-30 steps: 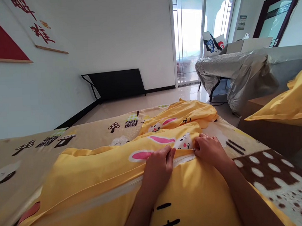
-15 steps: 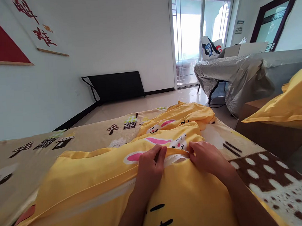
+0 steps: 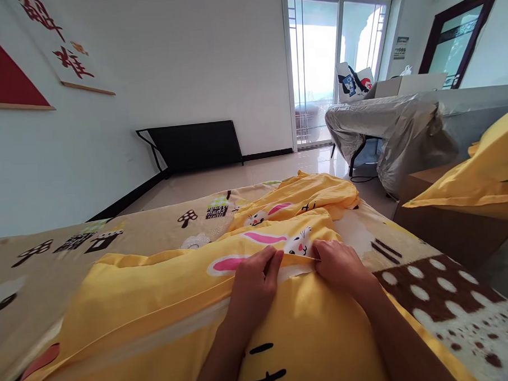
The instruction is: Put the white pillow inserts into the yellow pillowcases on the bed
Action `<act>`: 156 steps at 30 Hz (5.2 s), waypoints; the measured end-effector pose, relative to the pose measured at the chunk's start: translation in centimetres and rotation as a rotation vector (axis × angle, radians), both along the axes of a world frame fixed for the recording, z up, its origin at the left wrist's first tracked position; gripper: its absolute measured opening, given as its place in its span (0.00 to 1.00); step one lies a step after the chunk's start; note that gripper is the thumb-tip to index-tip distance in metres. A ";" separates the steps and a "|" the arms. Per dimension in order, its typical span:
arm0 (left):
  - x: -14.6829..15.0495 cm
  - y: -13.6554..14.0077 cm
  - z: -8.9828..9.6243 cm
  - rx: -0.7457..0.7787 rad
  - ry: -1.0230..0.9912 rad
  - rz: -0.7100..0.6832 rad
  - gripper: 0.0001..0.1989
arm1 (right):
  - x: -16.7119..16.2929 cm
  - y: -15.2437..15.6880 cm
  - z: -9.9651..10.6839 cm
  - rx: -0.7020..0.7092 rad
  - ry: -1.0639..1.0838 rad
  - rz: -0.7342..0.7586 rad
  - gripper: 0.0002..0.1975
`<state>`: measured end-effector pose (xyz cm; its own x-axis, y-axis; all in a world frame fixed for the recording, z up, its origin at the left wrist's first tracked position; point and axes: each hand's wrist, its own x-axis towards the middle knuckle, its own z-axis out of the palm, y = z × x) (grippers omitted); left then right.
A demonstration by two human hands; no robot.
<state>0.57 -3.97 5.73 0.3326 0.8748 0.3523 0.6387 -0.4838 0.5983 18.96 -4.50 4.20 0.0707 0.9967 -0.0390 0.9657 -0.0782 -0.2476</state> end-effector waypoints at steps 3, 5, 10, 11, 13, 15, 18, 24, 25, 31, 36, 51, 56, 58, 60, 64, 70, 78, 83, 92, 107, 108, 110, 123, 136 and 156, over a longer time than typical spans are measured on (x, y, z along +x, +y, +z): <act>0.2 -0.1 0.0 0.008 0.039 0.006 0.16 | 0.2 0.0 0.1 -0.008 0.000 -0.017 0.05; 0.2 -0.1 0.0 0.021 0.067 0.010 0.16 | 0.3 0.0 0.3 -0.003 0.004 -0.026 0.07; 0.4 -0.3 -0.2 0.069 0.167 0.021 0.16 | 0.4 0.1 0.7 0.023 -0.014 -0.076 0.10; 0.4 -0.4 -0.1 0.090 0.199 0.020 0.16 | 0.4 0.1 0.7 0.024 -0.019 -0.083 0.10; 0.6 -0.9 0.3 0.139 0.285 0.004 0.15 | 0.5 0.1 0.7 0.024 -0.021 -0.088 0.10; 0.7 -1.6 1.0 0.165 0.392 -0.022 0.13 | 0.7 0.1 0.7 0.023 -0.018 -0.088 0.10; 0.5 -2.7 2.4 0.112 0.534 -0.043 0.11 | 1.1 0.0 0.8 0.018 -0.029 -0.069 0.10; -1.2 -4.1 4.7 -0.053 0.600 -0.122 0.09 | -0.5 -1.2 1.7 0.216 0.036 0.219 0.07; -1.6 -4.3 4.9 -0.074 0.586 -0.141 0.10 | -1.0 -1.5 1.9 0.243 0.062 0.297 0.07; -3.5 -5.7 5.5 -0.151 0.468 -0.176 0.13 | -3.0 -3.7 2.3 0.241 0.031 0.543 0.07; -7.6 -8.4 7.7 -0.148 0.438 -0.028 0.14 | -3.6 -5.5 3.1 0.301 -0.008 0.529 0.10; -18.8 -7.3 12.0 -0.004 0.516 0.193 0.25 | -15.5 -2.8 5.3 0.552 0.104 0.670 0.22; -20.1 -3.4 2.2 -0.021 0.468 0.139 0.28 | -12.7 0.8 1.4 0.366 0.136 0.651 0.26; -22.3 -2.6 -2.9 -0.044 0.344 0.170 0.28 | -9.0 1.8 -2.3 0.354 0.185 0.542 0.27; -24.4 -2.0 -6.9 -0.013 0.290 0.268 0.28 | -5.1 2.6 -6.2 0.361 0.214 0.399 0.26; -26.1 -0.8 -9.2 0.107 0.332 0.302 0.26 | -0.2 3.6 -10.7 0.424 0.201 0.223 0.25; -27.0 0.3 -7.9 0.035 0.328 0.463 0.26 | 1.1 5.0 -10.3 0.395 0.218 0.192 0.26; -28.0 0.8 -8.4 -0.048 0.313 0.486 0.30 | 2.4 6.1 -11.5 0.424 0.344 0.184 0.27; -28.0 0.9 -8.2 -0.058 0.324 0.475 0.31 | 2.2 6.3 -11.6 0.429 0.363 0.195 0.28; -28.4 1.1 -8.9 -0.001 0.336 0.478 0.30 | 2.3 6.4 -11.8 0.423 0.371 0.208 0.28; -27.9 0.7 -8.0 -0.043 0.328 0.470 0.32 | 2.3 6.3 -11.7 0.430 0.382 0.204 0.29; -27.8 0.6 -8.0 -0.050 0.333 0.471 0.32 | 2.3 6.3 -11.7 0.427 0.378 0.204 0.28; -27.8 0.6 -7.8 -0.070 0.348 0.475 0.33 | 2.3 6.4 -11.7 0.418 0.372 0.206 0.29; -27.7 0.7 -7.8 -0.025 0.329 0.461 0.31 | 2.1 6.2 -11.6 0.456 0.334 0.200 0.28; -27.9 0.5 -7.7 -0.031 0.333 0.459 0.31 | 2.3 6.2 -11.5 0.440 0.344 0.208 0.27; -26.3 -2.8 -6.8 0.223 0.388 0.091 0.29 | -2.6 0.0 -4.0 0.426 0.322 0.399 0.28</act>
<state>-25.76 -6.78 -1.08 0.4021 0.8236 0.3999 0.8411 -0.5048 0.1941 16.34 -4.48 0.18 -0.2564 0.8767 0.4070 0.7729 0.4388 -0.4583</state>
